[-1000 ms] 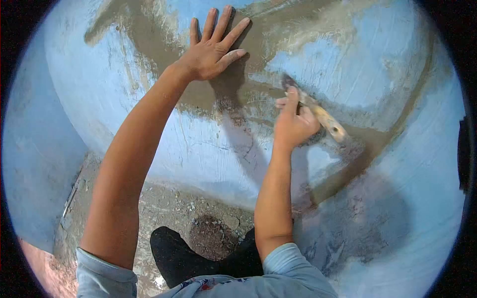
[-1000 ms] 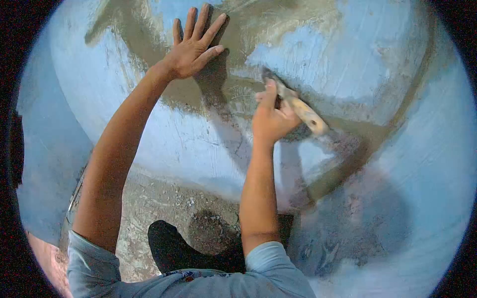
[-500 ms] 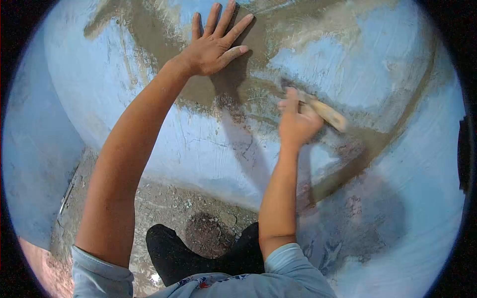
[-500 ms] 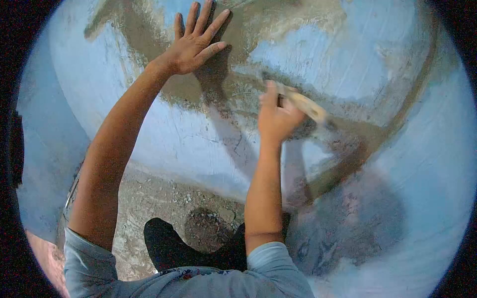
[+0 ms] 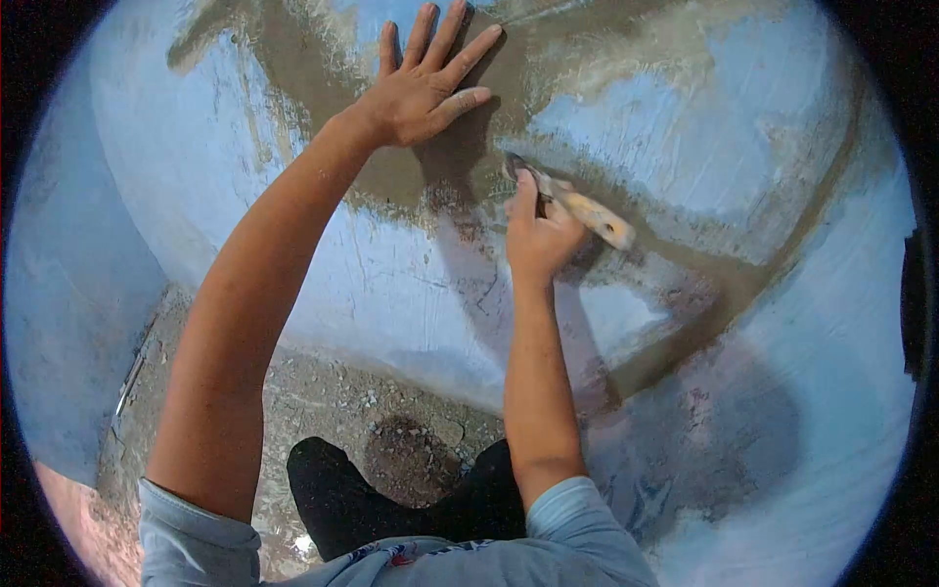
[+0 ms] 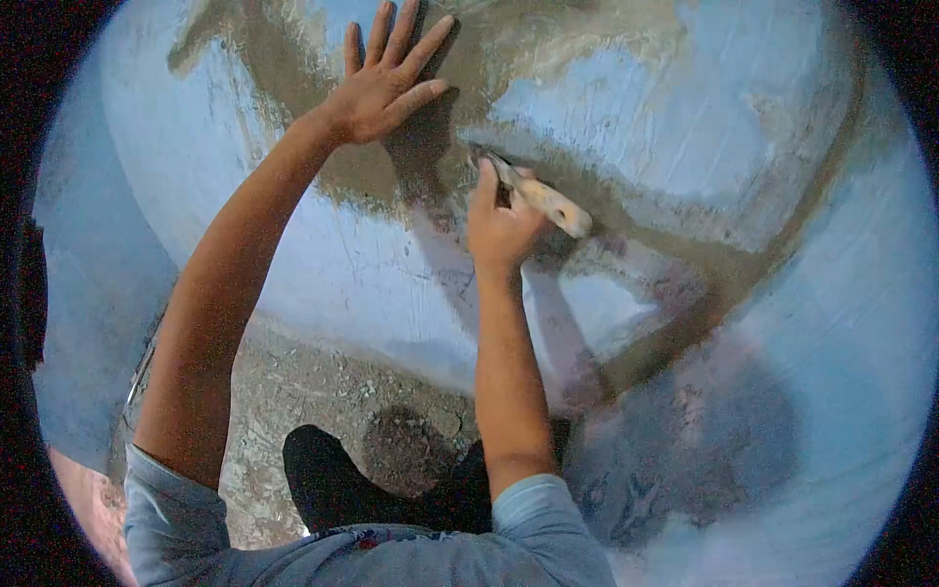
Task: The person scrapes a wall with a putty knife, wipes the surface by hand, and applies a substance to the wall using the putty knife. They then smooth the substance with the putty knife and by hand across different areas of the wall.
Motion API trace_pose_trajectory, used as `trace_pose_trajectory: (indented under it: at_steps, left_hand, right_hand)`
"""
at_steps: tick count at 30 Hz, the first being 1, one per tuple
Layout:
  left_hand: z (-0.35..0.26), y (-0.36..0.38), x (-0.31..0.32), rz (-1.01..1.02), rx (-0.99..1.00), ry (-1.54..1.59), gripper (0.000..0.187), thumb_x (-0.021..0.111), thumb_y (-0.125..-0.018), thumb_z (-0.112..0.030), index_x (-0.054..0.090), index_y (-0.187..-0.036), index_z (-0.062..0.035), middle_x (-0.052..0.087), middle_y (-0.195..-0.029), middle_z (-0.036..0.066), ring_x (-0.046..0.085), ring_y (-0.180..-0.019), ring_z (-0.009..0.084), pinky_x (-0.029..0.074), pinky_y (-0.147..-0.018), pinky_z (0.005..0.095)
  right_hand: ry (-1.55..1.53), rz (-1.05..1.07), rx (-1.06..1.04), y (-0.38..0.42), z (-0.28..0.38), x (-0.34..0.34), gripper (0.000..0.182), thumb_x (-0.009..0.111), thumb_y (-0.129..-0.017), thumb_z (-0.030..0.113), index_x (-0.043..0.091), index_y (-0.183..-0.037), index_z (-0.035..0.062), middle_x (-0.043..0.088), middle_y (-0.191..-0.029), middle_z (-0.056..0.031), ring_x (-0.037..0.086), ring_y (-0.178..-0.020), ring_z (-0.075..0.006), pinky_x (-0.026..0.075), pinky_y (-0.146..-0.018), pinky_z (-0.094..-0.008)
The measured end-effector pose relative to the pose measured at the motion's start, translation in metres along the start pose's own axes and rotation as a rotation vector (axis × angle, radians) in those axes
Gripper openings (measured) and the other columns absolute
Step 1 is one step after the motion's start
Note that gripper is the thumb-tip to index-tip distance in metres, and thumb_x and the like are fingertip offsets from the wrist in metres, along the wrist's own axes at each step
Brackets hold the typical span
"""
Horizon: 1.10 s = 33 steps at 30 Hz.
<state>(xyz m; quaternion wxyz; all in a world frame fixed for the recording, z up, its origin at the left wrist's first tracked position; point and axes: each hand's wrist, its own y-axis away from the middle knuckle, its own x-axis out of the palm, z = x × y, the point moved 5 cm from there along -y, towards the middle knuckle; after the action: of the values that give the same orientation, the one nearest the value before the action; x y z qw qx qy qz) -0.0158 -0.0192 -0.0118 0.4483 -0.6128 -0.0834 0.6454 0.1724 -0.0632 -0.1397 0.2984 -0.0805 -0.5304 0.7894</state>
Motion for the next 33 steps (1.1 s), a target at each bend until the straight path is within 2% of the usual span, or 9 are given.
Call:
trace_pose_trajectory:
  at_steps: [4,8,11,15,19,22,23,26,33]
  left_hand:
    - [0.003,-0.001,-0.004,-0.006,0.005,0.014,0.086,0.027,-0.103,-0.071,0.002,-0.168,-0.0207,-0.012,-0.171,0.025,-0.013,-0.155,0.0512,-0.007,-0.121,0.0669]
    - [-0.003,0.002,0.002,0.009,-0.003,0.002,0.086,0.029,-0.103,-0.071,0.003,-0.168,-0.0204,-0.011,-0.171,0.026,-0.012,-0.155,0.0513,-0.007,-0.121,0.0675]
    - [0.006,-0.002,0.001,-0.040,0.010,-0.030,0.087,0.029,-0.103,-0.071,0.003,-0.168,-0.0203,-0.011,-0.171,0.026,-0.012,-0.155,0.0517,-0.007,-0.120,0.0682]
    - [0.000,0.002,0.004,-0.027,0.010,0.011,0.088,0.030,-0.102,-0.071,0.003,-0.168,-0.0199,-0.009,-0.171,0.027,-0.011,-0.155,0.0524,-0.007,-0.121,0.0681]
    - [0.002,-0.002,-0.004,-0.017,-0.012,-0.011,0.088,0.030,-0.102,-0.071,0.002,-0.168,-0.0198,-0.010,-0.171,0.026,-0.012,-0.155,0.0516,-0.007,-0.121,0.0671]
    - [0.000,0.001,0.000,-0.016,-0.001,-0.021,0.088,0.028,-0.102,-0.072,0.002,-0.168,-0.0198,-0.010,-0.171,0.025,-0.012,-0.156,0.0512,-0.008,-0.121,0.0668]
    - [0.002,-0.002,0.000,-0.023,0.002,-0.019,0.088,0.028,-0.102,-0.072,0.002,-0.168,-0.0199,-0.010,-0.171,0.025,-0.012,-0.156,0.0509,-0.008,-0.121,0.0668]
    - [0.005,-0.001,0.000,-0.018,0.008,0.004,0.089,0.026,-0.102,-0.074,0.001,-0.168,-0.0201,-0.012,-0.171,0.025,-0.015,-0.156,0.0493,-0.009,-0.121,0.0663]
    - [0.000,0.000,-0.003,0.009,-0.004,0.004,0.089,0.026,-0.102,-0.074,0.001,-0.168,-0.0199,-0.012,-0.171,0.025,-0.015,-0.156,0.0488,-0.009,-0.121,0.0657]
  right_hand:
    - [-0.252,-0.114,0.386,-0.004,0.012,-0.024,0.015,0.074,-0.094,0.012,0.072,-0.085,0.0005,0.072,-0.077,-0.0046,0.067,-0.064,-0.0152,0.053,-0.062,-0.0302]
    - [-0.057,0.060,0.064,0.013,-0.016,0.015,0.012,0.072,-0.095,0.010,0.070,-0.094,-0.0020,0.070,-0.074,-0.0065,0.066,-0.063,-0.0123,0.054,-0.060,-0.0264]
    - [-0.258,-0.086,0.417,-0.001,0.002,-0.014,0.013,0.074,-0.093,0.013,0.074,-0.092,0.0009,0.071,-0.073,-0.0084,0.066,-0.064,-0.0195,0.053,-0.070,-0.0349]
    - [0.011,0.102,-0.100,0.013,-0.005,0.022,0.013,0.073,-0.095,0.010,0.075,-0.092,-0.0029,0.071,-0.073,-0.0053,0.066,-0.062,-0.0118,0.051,-0.063,-0.0256]
    - [-0.286,-0.058,0.393,-0.001,0.002,-0.007,0.015,0.075,-0.093,0.013,0.075,-0.097,-0.0017,0.072,-0.074,-0.0052,0.067,-0.068,-0.0148,0.052,-0.069,-0.0314]
    - [0.230,0.126,-0.308,0.006,0.023,0.015,0.016,0.073,-0.095,0.012,0.073,-0.085,-0.0008,0.071,-0.077,-0.0072,0.069,-0.066,-0.0170,0.054,-0.061,-0.0333]
    - [0.299,0.167,-0.350,0.005,0.021,0.009,0.019,0.071,-0.096,0.013,0.074,-0.082,-0.0004,0.072,-0.077,-0.0054,0.068,-0.064,-0.0129,0.055,-0.062,-0.0292]
    - [-0.321,-0.108,0.346,-0.011,0.001,-0.033,0.026,0.075,-0.095,0.017,0.075,-0.079,-0.0037,0.074,-0.074,-0.0084,0.066,-0.059,-0.0132,0.052,-0.059,-0.0282]
    - [-0.098,-0.075,0.139,0.002,-0.027,-0.029,0.020,0.075,-0.095,0.012,0.075,-0.092,-0.0075,0.072,-0.069,-0.0086,0.066,-0.058,-0.0123,0.052,-0.057,-0.0246]
